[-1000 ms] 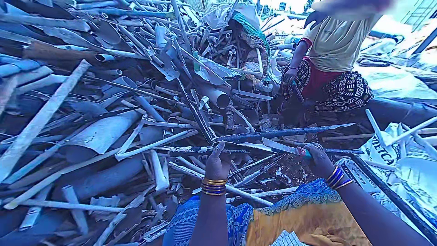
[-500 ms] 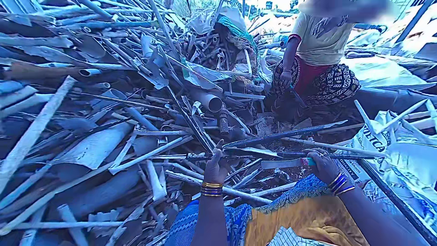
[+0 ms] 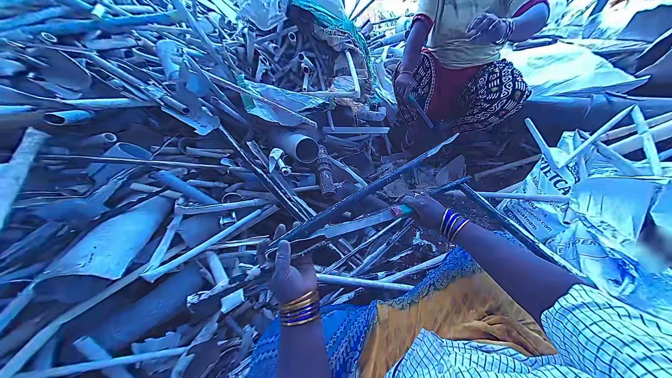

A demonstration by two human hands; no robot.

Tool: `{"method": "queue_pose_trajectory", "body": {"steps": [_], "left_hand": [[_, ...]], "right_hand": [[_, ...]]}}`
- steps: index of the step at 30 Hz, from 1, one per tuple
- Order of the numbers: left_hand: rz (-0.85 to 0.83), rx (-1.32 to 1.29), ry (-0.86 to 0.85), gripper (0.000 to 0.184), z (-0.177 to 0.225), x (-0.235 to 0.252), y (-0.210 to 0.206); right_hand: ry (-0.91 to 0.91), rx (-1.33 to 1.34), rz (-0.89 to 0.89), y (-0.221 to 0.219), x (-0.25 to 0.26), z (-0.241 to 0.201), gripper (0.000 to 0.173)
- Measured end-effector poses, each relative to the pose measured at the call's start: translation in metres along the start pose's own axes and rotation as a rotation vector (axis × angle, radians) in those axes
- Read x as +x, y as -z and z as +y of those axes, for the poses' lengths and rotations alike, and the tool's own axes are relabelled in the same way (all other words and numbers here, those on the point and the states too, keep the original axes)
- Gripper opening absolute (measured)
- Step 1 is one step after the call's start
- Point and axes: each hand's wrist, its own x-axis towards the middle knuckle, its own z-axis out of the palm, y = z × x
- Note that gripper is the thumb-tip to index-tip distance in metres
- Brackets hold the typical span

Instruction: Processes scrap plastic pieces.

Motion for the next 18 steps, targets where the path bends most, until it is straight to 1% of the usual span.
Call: {"method": "queue_pose_trajectory", "body": {"steps": [1,3,6,8,10,13,16,18], "left_hand": [[0.058,0.025,-0.022,0.026,0.000,0.002,0.003],[0.088,0.090,-0.087,0.026,-0.004,0.007,0.011],[0.033,0.249,-0.194,0.038,-0.018,0.015,0.026],[0.015,0.324,-0.200,0.048,-0.029,0.018,0.033],[0.052,0.361,-0.150,0.044,-0.035,0.020,0.035],[0.095,0.373,-0.125,0.040,-0.044,0.024,0.033],[0.082,0.373,-0.135,0.046,-0.049,0.021,0.032],[0.052,0.365,-0.141,0.051,-0.050,0.019,0.033]], "right_hand": [[-0.034,-0.007,-0.042,-0.007,0.008,-0.007,0.031],[-0.116,0.009,-0.102,-0.024,0.014,-0.020,0.033],[-0.240,0.124,-0.240,-0.048,0.005,-0.041,0.043],[-0.272,0.275,-0.301,-0.069,-0.008,-0.050,0.052],[-0.287,0.391,-0.295,-0.086,-0.021,-0.064,0.057],[-0.221,0.393,-0.342,-0.091,-0.024,-0.087,0.060],[-0.126,0.326,-0.338,-0.091,-0.022,-0.106,0.059],[-0.175,0.298,-0.354,-0.098,-0.021,-0.107,0.059]]}}
